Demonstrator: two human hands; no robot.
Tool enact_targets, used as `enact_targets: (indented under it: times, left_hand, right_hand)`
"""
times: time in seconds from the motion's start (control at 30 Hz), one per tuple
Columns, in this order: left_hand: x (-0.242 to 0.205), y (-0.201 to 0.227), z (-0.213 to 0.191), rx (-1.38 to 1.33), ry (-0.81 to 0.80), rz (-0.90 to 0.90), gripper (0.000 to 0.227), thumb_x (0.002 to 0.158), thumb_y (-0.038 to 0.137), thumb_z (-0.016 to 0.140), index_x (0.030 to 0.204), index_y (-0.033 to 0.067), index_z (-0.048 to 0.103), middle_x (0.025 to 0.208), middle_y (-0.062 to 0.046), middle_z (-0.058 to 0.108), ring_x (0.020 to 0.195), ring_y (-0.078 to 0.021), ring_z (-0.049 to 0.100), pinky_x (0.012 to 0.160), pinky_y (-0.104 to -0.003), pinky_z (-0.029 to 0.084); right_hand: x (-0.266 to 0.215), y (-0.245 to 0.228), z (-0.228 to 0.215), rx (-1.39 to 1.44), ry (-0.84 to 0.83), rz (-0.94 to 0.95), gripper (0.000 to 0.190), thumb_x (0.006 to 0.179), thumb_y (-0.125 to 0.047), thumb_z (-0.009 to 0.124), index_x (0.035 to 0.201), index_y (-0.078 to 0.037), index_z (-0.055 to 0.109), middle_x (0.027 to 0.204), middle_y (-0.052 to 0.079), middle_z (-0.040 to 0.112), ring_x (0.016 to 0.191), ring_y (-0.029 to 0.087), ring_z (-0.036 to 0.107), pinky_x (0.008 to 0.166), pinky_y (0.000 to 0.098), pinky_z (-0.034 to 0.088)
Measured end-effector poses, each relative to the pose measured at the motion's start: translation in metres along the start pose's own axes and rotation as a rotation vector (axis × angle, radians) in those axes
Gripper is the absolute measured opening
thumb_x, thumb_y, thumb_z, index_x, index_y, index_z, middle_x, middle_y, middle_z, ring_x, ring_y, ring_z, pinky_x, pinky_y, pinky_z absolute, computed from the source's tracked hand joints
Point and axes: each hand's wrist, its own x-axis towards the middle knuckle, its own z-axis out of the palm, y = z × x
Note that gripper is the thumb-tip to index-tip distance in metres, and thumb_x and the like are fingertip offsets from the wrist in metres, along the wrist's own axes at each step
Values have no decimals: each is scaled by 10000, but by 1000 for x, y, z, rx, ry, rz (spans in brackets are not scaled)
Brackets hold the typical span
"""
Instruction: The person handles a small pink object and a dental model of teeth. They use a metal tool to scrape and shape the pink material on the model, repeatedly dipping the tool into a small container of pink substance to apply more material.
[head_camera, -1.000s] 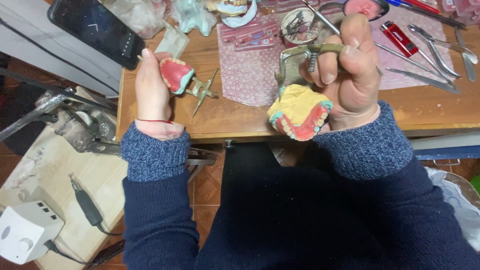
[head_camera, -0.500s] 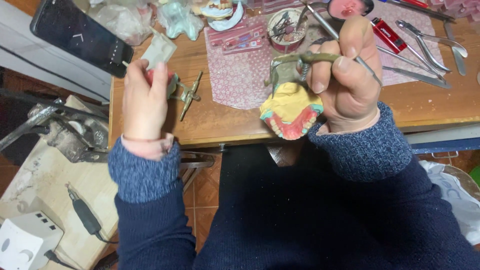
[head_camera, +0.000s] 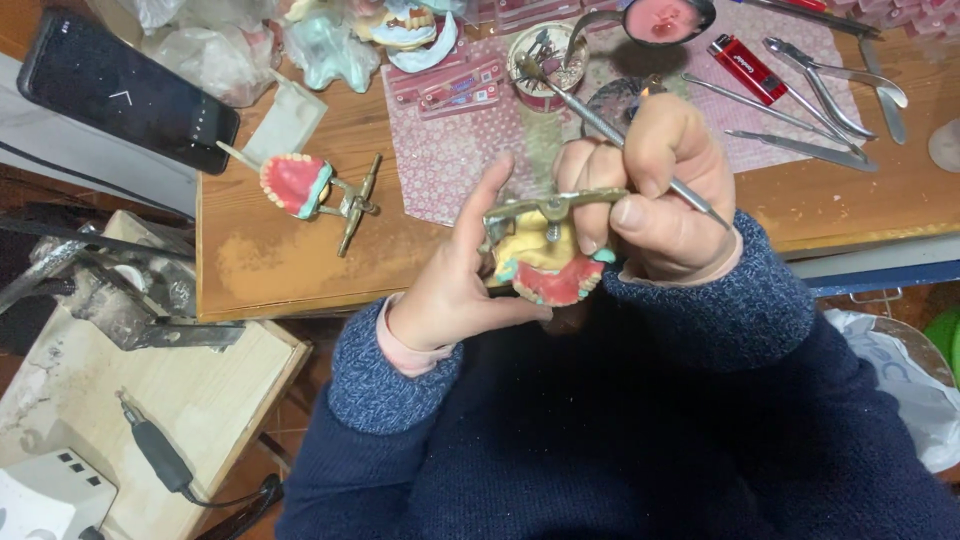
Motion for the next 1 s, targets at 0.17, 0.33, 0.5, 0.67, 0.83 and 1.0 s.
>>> enact_targets:
  times: [0.17, 0.33, 0.5, 0.67, 0.83, 1.0]
  left_hand:
    - [6, -1, 5, 288, -30, 241, 1271, 770, 50, 961, 1692, 121, 89, 1435, -135, 584, 1425, -232, 562, 1249, -388, 437]
    - [8, -9, 9, 276, 3, 177, 1218, 806, 50, 954, 1693, 112, 122, 1399, -130, 637, 1333, -228, 629, 1211, -393, 495]
    - [10, -13, 8, 367, 46, 318, 1130, 823, -2, 919, 1643, 140, 154, 1420, -154, 619, 1323, -256, 644, 1157, -389, 542]
    - [6, -13, 2, 435, 91, 403, 1105, 866, -24, 911, 1646, 167, 152, 1420, -131, 604, 1334, -245, 651, 1126, -356, 561]
    - [15, -10, 5, 451, 201, 396, 1163, 830, -34, 926, 1649, 148, 121, 1461, -146, 561, 1334, -243, 636, 1151, -367, 538]
    - [27, -15, 8, 107, 290, 212, 1175, 795, -98, 877, 1665, 91, 110, 1523, -138, 544, 1393, -234, 601, 1187, -382, 522]
  right_hand:
    - [1, -11, 2, 14, 54, 46, 232, 930, -85, 680, 948, -141, 455, 685, 129, 634, 710, 198, 533, 665, 325, 452]
    - [-2, -18, -10, -62, -55, 65, 222, 954, -103, 713, 990, -133, 496, 832, 159, 700, 808, 210, 597, 738, 333, 510]
    - [-1, -38, -33, -401, -83, -82, 288, 1096, -277, 666, 1302, -108, 558, 1130, 170, 684, 1050, 228, 680, 961, 327, 549]
    - [-48, -19, -97, -524, 268, -216, 435, 1114, -334, 657, 1432, -40, 613, 1056, 124, 739, 861, 177, 690, 809, 255, 584]
    - [-55, -15, -111, -383, 642, 32, 184, 1208, -153, 602, 1198, 30, 621, 972, 156, 716, 787, 186, 666, 766, 296, 564]
    - [-48, -19, -111, -318, 644, 77, 147, 1157, -131, 588, 1139, 15, 604, 942, 159, 709, 783, 187, 673, 772, 310, 578]
